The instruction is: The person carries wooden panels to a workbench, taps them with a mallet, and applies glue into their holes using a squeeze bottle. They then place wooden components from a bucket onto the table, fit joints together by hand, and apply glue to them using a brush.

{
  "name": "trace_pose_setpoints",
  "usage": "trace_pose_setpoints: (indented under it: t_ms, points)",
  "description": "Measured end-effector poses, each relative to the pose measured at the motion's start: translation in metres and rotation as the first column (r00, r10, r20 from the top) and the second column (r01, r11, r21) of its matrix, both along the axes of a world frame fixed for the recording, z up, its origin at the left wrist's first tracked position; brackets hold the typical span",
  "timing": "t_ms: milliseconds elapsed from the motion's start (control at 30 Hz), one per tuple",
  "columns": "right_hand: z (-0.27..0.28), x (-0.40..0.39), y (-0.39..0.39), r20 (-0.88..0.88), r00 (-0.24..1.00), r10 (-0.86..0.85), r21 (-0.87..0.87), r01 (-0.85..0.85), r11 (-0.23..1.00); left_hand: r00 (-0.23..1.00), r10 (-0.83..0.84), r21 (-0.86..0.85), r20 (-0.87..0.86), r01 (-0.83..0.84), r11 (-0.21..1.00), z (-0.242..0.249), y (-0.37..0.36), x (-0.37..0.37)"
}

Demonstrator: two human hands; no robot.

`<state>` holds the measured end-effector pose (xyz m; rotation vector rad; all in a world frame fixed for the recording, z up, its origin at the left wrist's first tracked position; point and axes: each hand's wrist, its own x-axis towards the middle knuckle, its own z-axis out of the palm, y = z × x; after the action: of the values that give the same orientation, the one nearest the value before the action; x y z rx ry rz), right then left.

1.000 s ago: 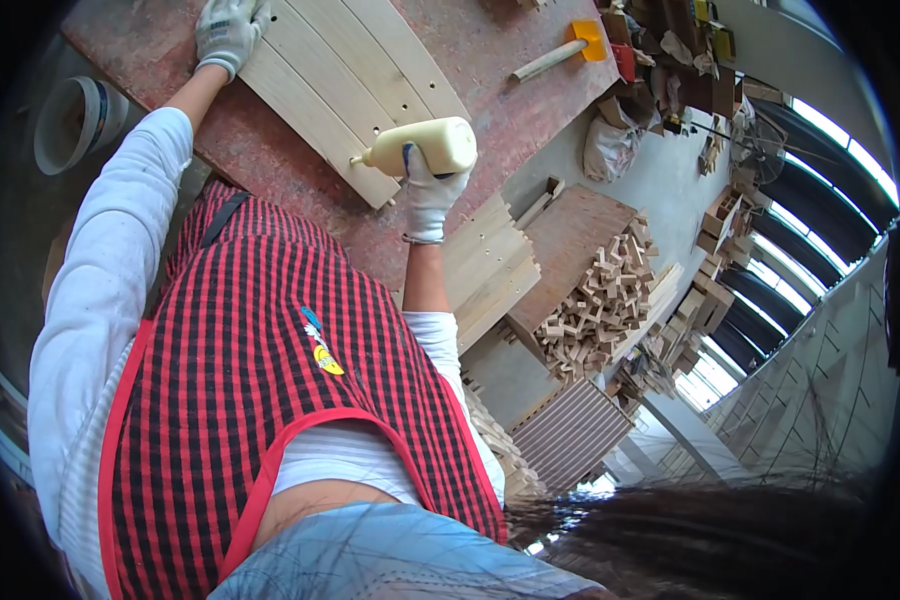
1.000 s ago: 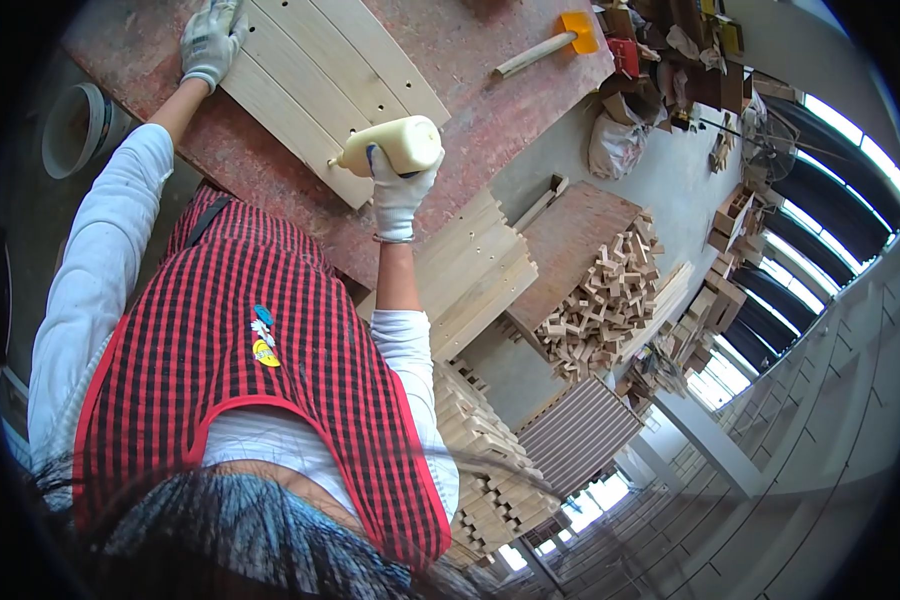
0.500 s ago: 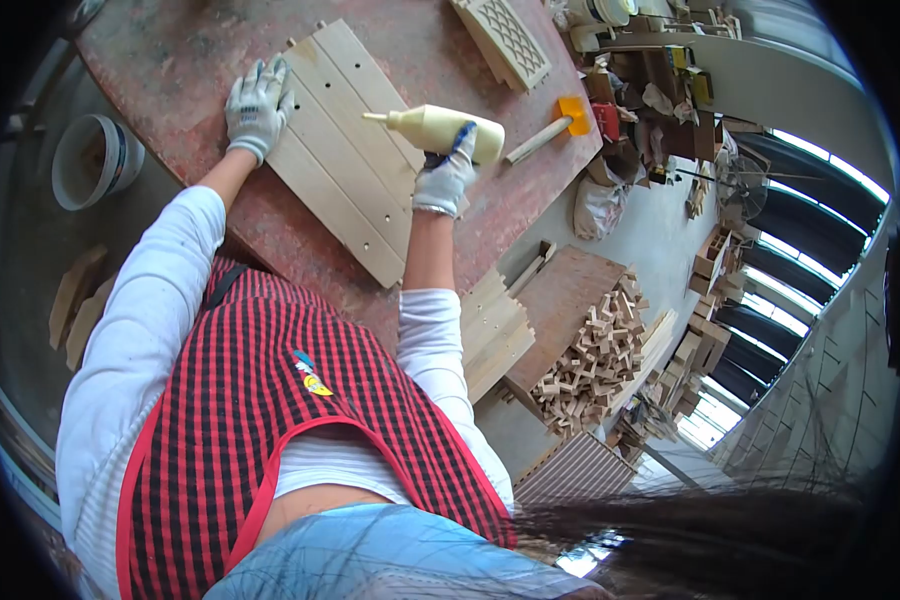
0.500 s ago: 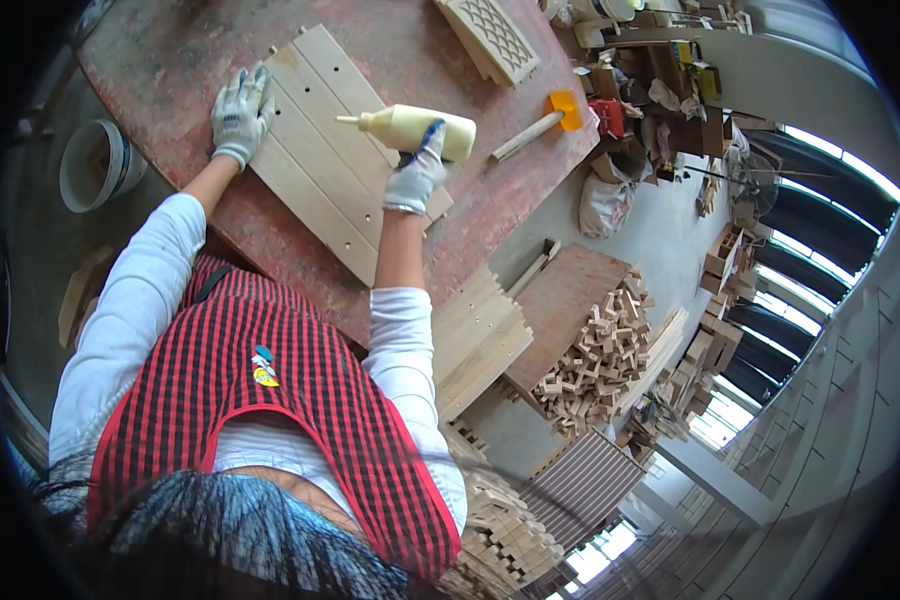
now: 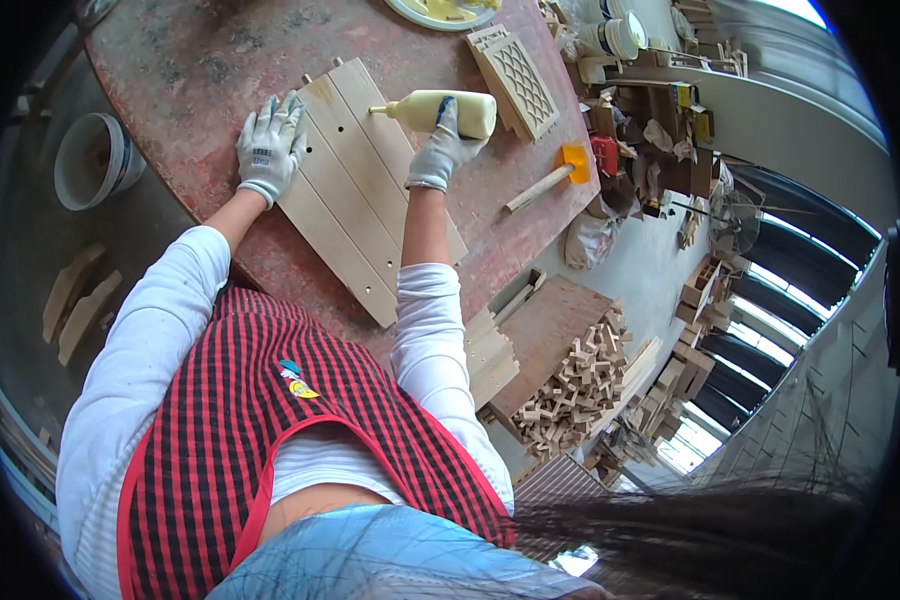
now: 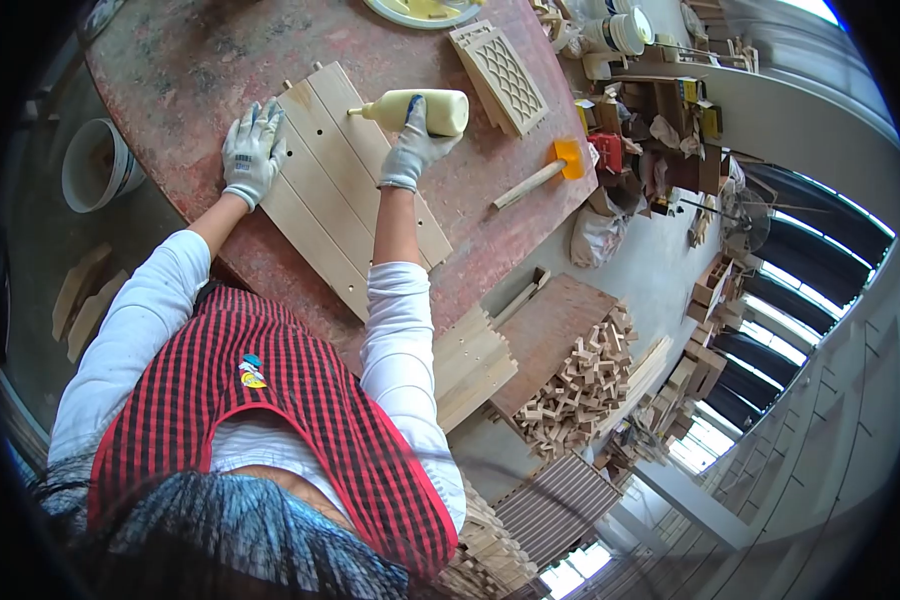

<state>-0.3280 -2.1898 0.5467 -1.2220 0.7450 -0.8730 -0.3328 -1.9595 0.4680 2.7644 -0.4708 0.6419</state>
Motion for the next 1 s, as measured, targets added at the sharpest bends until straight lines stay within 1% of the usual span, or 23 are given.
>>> trace_pose_setpoints:
  t_ms: [100,167,300,333,467,500,667,800,833,967,1000]
  points:
    - [-0.010,0.001,-0.002,0.005,0.999,0.051,-0.234,-0.049,0.971,0.996,0.019,0.080,-0.091,-0.012,0.997,0.033,-0.001,-0.007]
    - [-0.009,0.000,-0.001,0.004,0.998,0.070,-0.306,-0.065,0.950,0.992,0.029,0.111,-0.122,-0.015,0.994,0.034,0.000,-0.008]
    - [0.009,-0.008,-0.007,0.018,0.978,0.210,-0.116,-0.207,0.972,1.000,-0.006,0.000,-0.023,0.006,1.000,0.004,0.000,-0.001]
    - [0.009,-0.010,-0.005,0.014,0.976,0.216,-0.118,-0.213,0.970,1.000,0.000,-0.003,-0.026,0.000,1.000,-0.001,0.001,-0.001]
    - [0.002,-0.020,0.003,0.037,0.985,0.171,0.081,-0.173,0.982,0.999,-0.008,-0.005,-0.032,0.007,1.000,0.000,0.001,-0.001]
    - [-0.001,-0.022,0.006,0.033,0.985,0.169,0.084,-0.171,0.982,0.999,-0.010,-0.004,-0.037,0.010,1.000,-0.001,0.000,-0.002]
    - [-0.009,-0.016,0.023,0.031,0.984,0.175,0.019,-0.176,0.984,1.000,-0.004,-0.021,-0.028,0.004,1.000,-0.001,0.000,-0.002]
    - [-0.011,-0.012,0.028,0.028,0.964,0.266,-0.176,-0.257,0.950,1.000,0.003,-0.019,-0.031,-0.003,1.000,0.001,0.000,-0.001]
    - [-0.011,-0.011,0.028,0.026,0.962,0.271,-0.176,-0.262,0.949,0.999,0.008,-0.019,-0.033,-0.009,1.000,0.001,0.000,-0.001]
    - [-0.005,-0.010,0.023,-0.055,0.934,0.352,-0.345,-0.349,0.871,0.999,0.013,-0.019,-0.033,-0.014,1.000,-0.001,0.000,-0.001]
    - [-0.003,-0.011,0.024,-0.058,0.932,0.358,-0.346,-0.355,0.868,0.999,0.016,-0.021,-0.033,-0.017,1.000,-0.002,0.000,-0.001]
